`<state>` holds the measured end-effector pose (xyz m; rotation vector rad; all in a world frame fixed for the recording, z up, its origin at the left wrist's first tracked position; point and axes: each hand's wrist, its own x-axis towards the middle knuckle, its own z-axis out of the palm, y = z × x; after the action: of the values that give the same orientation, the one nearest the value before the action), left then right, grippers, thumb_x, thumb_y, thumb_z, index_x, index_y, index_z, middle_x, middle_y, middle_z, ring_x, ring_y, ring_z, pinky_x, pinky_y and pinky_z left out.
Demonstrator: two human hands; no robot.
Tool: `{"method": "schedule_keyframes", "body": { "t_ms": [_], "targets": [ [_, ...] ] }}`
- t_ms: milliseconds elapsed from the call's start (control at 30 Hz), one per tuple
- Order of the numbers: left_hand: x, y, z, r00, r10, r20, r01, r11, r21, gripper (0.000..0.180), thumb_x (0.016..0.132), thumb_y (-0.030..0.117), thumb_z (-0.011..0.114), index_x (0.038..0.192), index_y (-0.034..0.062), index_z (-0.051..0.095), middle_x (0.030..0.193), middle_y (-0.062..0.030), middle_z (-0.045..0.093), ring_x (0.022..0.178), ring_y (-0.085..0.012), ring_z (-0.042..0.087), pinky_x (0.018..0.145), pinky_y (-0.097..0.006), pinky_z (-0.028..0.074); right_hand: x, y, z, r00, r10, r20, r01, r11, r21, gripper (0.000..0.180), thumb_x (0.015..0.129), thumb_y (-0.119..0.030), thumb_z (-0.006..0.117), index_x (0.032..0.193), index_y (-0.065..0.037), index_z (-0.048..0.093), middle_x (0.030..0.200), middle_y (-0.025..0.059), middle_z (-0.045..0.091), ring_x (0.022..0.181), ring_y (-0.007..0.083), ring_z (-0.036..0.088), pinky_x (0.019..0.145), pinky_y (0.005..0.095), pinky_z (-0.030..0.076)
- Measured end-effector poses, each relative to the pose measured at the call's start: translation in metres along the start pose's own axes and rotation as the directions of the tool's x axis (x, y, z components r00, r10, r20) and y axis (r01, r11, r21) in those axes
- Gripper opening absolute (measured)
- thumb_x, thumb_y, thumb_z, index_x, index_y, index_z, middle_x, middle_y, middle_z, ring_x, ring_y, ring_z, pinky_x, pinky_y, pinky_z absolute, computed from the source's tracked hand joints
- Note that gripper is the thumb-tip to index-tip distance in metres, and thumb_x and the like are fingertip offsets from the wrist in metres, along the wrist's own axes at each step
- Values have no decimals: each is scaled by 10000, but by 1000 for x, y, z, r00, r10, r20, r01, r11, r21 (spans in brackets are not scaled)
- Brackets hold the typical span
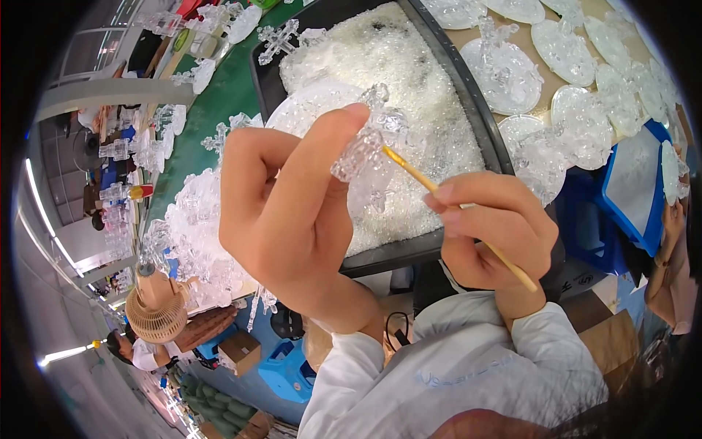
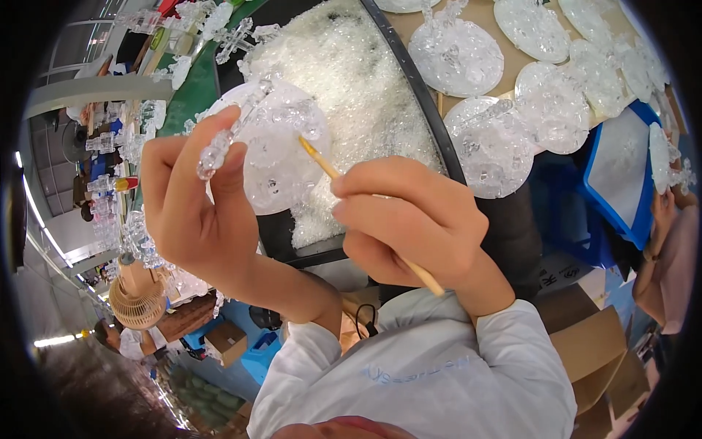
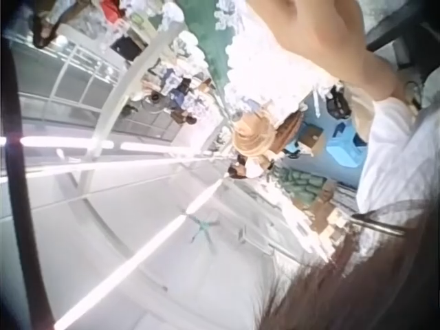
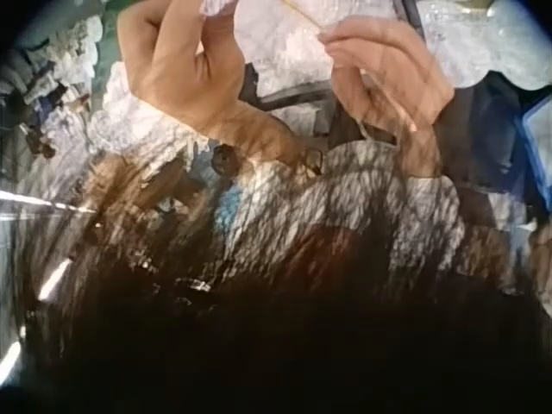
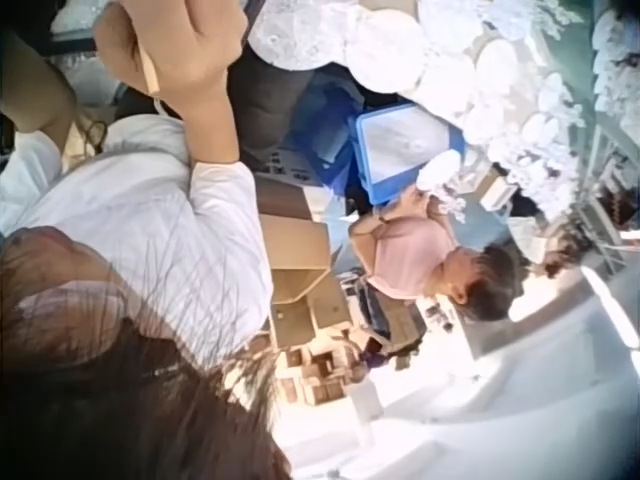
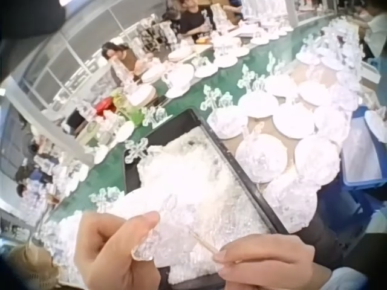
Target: Applying glue and small crystals to clear plastic ornaments using a brush and a dipping tray on a factory assembly line.
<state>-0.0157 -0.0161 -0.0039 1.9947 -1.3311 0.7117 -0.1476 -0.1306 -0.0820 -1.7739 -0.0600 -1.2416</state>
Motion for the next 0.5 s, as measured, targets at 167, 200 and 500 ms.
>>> {"method": "schedule_keyframes", "body": {
  "t_ms": [167, 200, 500],
  "targets": [
    [-1, 0, 6, 997, -11, -78, 10, 1000, -19, 547, 458, -29, 592, 963, 80, 775, 680, -14, 403, 572, -125, 397, 488, -256, 265, 0, 1, 0, 1000, -12, -24, 11, 1000, -26, 204, 711, 131, 581, 858, -6, 621, 856, 161, 674, 698, 226, 694, 619, 281, 578],
    [-2, 0, 5, 997, -10, -76, 9, 1000, -18, 547, 458, -29, 592, 963, 80, 775, 680, -14, 403, 572, -125, 397, 488, -256, 265, 1, 0, 0, 1000, -10, -26, 10, 1000, -25, 204, 711, 131, 581, 858, -6, 621, 856, 161, 674, 698, 226, 694, 619, 281, 578],
    [-2, -3, 9, 992, 26, -120, -32, 998, -48, 568, 446, -44, 585, 974, 58, 768, 689, -21, 427, 583, -136, 414, 507, -248, 279, 1, 2, -3, 1000, 5, 24, -6, 999, 34, 190, 662, 105, 615, 808, -17, 621, 826, 152, 676, 665, 227, 681, 606, 289, 572]
  ]
}}
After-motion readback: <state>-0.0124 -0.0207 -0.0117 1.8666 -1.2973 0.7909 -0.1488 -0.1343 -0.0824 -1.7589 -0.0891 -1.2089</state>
